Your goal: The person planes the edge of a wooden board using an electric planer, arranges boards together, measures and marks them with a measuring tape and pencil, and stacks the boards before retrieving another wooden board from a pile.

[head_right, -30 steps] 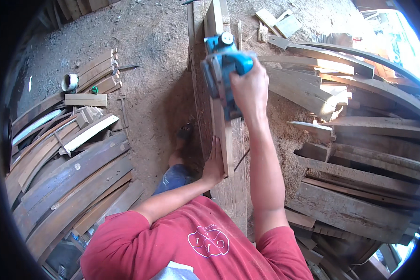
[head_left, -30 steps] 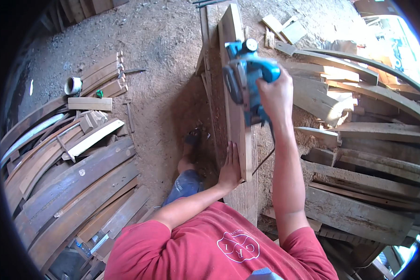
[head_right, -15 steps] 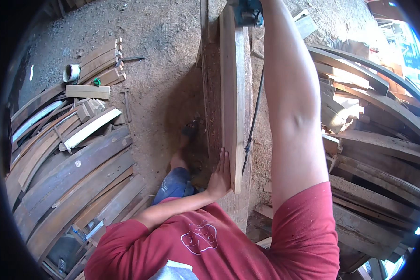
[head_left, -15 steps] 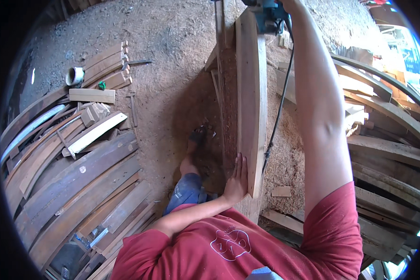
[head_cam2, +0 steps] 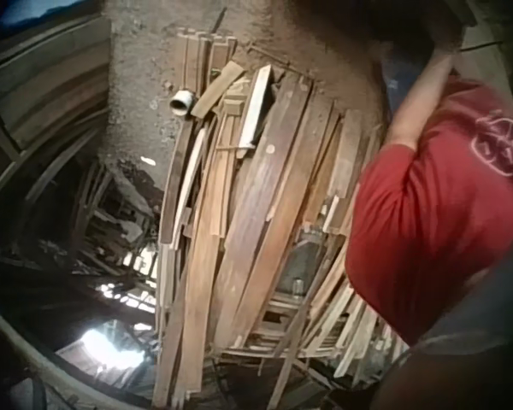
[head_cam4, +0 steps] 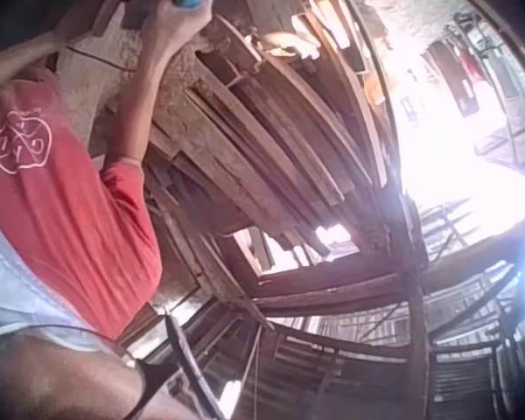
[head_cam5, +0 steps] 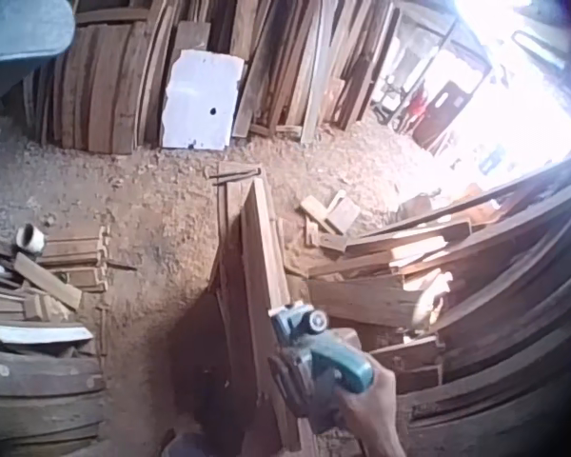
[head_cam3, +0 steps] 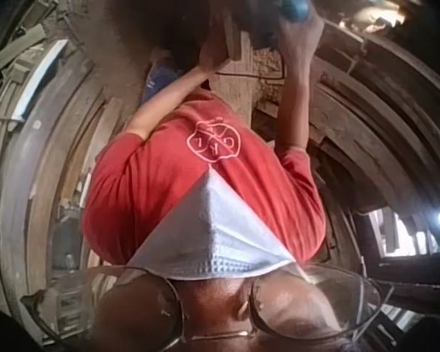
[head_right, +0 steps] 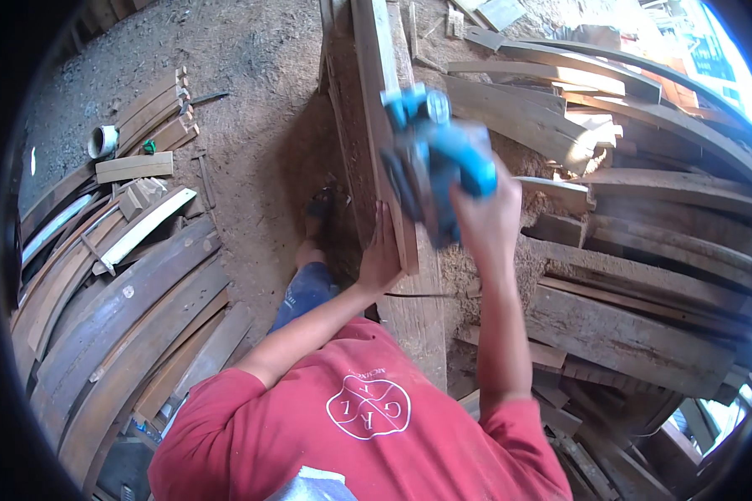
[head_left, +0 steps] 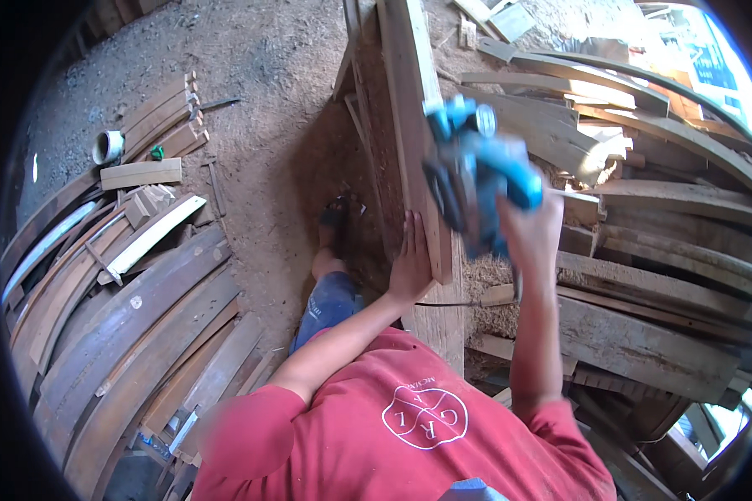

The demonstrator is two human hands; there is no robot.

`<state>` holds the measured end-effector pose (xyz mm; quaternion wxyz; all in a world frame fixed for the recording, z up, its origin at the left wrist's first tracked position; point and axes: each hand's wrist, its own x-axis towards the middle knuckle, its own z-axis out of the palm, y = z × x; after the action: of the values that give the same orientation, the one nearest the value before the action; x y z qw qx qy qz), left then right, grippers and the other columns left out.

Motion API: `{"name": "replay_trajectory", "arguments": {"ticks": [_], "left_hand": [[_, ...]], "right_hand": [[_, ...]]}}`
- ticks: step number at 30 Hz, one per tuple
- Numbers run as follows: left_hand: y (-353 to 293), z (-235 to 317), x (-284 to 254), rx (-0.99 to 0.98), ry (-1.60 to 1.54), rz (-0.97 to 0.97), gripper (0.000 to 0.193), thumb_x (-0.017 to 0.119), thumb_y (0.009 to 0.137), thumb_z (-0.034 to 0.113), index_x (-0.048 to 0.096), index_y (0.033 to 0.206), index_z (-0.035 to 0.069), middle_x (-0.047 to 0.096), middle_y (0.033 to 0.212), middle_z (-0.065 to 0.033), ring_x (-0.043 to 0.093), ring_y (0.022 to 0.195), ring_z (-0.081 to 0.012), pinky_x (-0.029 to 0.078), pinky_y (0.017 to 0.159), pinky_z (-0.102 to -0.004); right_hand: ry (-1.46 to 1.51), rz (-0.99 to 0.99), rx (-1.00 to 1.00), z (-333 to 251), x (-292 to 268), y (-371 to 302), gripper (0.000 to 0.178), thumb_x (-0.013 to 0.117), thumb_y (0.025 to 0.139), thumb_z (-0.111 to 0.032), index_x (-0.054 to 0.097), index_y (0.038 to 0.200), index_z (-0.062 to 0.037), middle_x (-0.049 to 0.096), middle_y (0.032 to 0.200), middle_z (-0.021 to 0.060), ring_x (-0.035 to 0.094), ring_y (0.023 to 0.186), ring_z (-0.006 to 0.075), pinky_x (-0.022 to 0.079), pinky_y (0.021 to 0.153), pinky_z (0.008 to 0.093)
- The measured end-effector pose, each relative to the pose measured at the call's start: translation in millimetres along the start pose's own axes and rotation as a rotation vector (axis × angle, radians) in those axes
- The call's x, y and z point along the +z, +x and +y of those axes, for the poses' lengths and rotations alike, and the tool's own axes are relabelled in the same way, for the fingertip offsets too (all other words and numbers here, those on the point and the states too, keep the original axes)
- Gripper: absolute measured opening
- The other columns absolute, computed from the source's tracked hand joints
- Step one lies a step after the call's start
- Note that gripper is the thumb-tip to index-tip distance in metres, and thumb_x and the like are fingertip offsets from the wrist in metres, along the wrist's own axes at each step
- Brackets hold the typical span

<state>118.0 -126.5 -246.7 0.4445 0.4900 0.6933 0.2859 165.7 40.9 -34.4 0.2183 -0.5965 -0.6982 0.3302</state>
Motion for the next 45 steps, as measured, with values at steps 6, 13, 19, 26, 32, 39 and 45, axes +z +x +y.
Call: {"name": "replay_trajectory", "arguments": {"ticks": [6,13,19,26,32,39,45], "left_hand": [[7,-27,25,0.217,0.184,0.209,0.087,0.058,0.090,0.012,0.010,0.157,-0.016,0.021,0.161,-0.0385,0.027,0.153,-0.0453,0.037,0.121,-0.0414],[8,-40,30,0.230,0.211,0.149,0.082,0.055,0.095,0.017,0.013,0.158,-0.014,0.022,0.164,-0.0340,0.026,0.154,-0.0422,0.046,0.116,-0.0390],[4,-35,26,0.229,0.234,0.023,0.078,0.050,0.101,0.035,0.022,0.159,-0.009,0.019,0.166,-0.0312,0.024,0.155,-0.0411,0.047,0.114,-0.0408],[5,-66,47,0.433,0.121,0.266,0.080,0.063,0.096,0.038,0.030,0.157,-0.001,0.009,0.166,-0.0359,0.038,0.145,-0.0477,0.052,0.105,-0.0482],[0,-49,39,0.346,-0.128,0.162,0.079,0.072,0.088,0.030,0.038,0.151,-0.003,0.016,0.163,-0.0385,0.040,0.140,-0.0532,0.050,0.106,-0.0517],[1,-35,35,0.206,0.073,0.083,0.089,0.072,0.087,0.024,0.024,0.153,-0.012,0.020,0.159,-0.0426,0.033,0.144,-0.0558,0.046,0.111,-0.0519],[-2,-6,6,0.198,0.155,0.140,0.097,0.067,0.088,0.019,0.008,0.156,-0.017,0.014,0.161,-0.0430,0.022,0.151,-0.0524,0.042,0.116,-0.0474]], "right_hand": [[0.009,0.024,0.310,32,-32,-204,0.055,0.068,0.082,0.000,0.065,0.136,-0.0011,0.068,0.087,0.0011,0.055,0.071,0.0052,0.048,0.066,0.0247],[-0.001,-0.020,0.283,40,-21,-224,0.067,0.068,0.078,0.004,0.061,0.143,-0.0078,0.075,0.096,0.0163,0.069,0.082,0.0138,0.056,0.079,0.0328],[0.031,-0.033,0.307,33,-17,-200,0.063,0.067,0.079,0.004,0.062,0.141,-0.0065,0.071,0.090,0.0103,0.063,0.076,0.0104,0.053,0.074,0.0294],[-0.011,-0.055,0.230,20,-9,-155,0.063,0.068,0.078,0.001,0.063,0.141,-0.0071,0.075,0.096,0.0204,0.074,0.086,0.0200,0.056,0.082,0.0349],[-0.017,-0.029,0.194,8,3,-106,0.060,0.068,0.077,-0.004,0.065,0.137,-0.0065,0.074,0.094,0.0216,0.075,0.085,0.0256,0.056,0.082,0.0377],[-0.083,0.059,-0.025,2,26,-37,0.046,0.065,0.079,-0.003,0.070,0.124,0.0000,0.072,0.085,0.0142,0.062,0.072,0.0127,0.053,0.073,0.0312],[-0.055,0.053,-0.016,-25,41,28,0.040,0.067,0.077,-0.008,0.073,0.116,-0.0017,0.073,0.087,0.0208,0.068,0.081,0.0284,0.055,0.078,0.0381]]}}
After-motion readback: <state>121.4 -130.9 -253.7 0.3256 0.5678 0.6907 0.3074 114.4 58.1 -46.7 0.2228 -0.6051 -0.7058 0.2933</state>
